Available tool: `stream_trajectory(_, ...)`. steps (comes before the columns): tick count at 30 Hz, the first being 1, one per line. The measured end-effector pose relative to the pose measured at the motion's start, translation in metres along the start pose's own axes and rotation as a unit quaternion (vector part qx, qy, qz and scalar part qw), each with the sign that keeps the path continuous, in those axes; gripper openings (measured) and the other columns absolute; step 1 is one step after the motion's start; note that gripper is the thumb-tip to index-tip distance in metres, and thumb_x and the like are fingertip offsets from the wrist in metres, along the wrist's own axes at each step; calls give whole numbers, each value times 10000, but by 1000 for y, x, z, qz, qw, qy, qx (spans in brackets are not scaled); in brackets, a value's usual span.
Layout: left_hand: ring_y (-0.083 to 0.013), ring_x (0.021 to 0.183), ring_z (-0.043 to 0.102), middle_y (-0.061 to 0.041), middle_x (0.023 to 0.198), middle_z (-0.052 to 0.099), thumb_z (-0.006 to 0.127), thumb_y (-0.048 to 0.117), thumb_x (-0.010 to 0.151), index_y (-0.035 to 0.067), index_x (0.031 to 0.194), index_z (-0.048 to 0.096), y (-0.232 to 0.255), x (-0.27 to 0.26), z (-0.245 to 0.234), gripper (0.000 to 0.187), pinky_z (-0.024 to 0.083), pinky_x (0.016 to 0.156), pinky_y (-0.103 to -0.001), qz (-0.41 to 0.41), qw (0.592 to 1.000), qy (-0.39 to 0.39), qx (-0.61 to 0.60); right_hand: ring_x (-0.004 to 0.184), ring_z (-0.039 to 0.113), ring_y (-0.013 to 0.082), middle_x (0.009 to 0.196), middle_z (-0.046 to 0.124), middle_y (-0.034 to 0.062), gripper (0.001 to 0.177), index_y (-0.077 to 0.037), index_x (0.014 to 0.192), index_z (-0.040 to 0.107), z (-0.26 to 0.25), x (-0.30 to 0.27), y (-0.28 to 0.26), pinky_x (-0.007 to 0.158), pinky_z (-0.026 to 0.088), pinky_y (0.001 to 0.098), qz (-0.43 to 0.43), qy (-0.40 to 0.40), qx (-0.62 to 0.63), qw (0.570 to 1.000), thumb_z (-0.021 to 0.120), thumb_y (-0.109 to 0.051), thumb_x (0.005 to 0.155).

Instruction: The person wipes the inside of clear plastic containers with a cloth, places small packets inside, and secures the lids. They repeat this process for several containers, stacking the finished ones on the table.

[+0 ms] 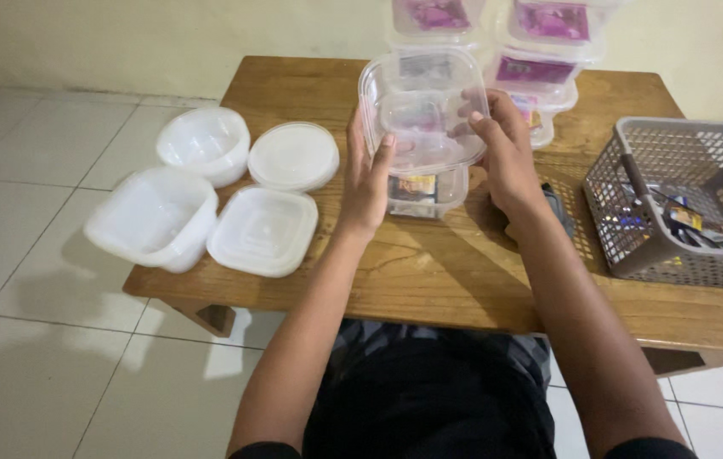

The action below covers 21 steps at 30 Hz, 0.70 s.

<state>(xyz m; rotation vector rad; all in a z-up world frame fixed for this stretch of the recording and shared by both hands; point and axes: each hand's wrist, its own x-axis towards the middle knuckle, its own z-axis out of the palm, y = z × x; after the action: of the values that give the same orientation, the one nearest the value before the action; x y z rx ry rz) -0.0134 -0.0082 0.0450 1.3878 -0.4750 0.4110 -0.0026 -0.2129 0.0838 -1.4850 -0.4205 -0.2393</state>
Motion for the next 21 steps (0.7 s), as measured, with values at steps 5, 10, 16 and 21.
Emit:
stream_trajectory(5, -339, 1611, 211, -227, 1722, 209, 440, 428, 1093, 7, 1642, 169, -1, -2, 5, 743, 213, 1306, -459, 30, 999, -13, -8, 1082, 610, 202, 1253, 607, 116, 368, 6, 1397, 536, -8, -4, 12, 950, 522, 350, -79, -12, -30, 996, 533, -202, 1094)
stream_trajectory(10, -350, 1427, 513, -235, 1515, 523, 350, 349, 1071, 1, 1558, 390, -2, -9, 11, 600, 382, 1233, -445, 60, 985, 19, 158, 1040, 612, 166, 1203, 631, 100, 432, -17, 1379, 536, -18, -8, 11, 906, 517, 327, -15, 20, -82, 996, 506, -304, 1058)
stream_trajectory(16, -377, 1292, 564, -232, 1382, 609, 332, 325, 1041, 4, 1492, 473, -14, -5, 9, 571, 346, 1141, -532, 38, 967, 40, 248, 973, 612, 155, 1135, 645, 90, 464, -20, 1345, 567, -16, -6, 18, 821, 515, 304, 64, 31, -75, 995, 500, -369, 1046)
stream_trajectory(21, -386, 1272, 545, -212, 1337, 637, 358, 307, 1006, 27, 1424, 551, -24, -7, 8, 539, 219, 1119, -591, -18, 946, 61, 317, 1011, 580, 182, 1135, 643, 115, 480, 9, 1299, 587, -19, -7, 25, 838, 466, 323, 109, 37, -114, 987, 488, -393, 1057)
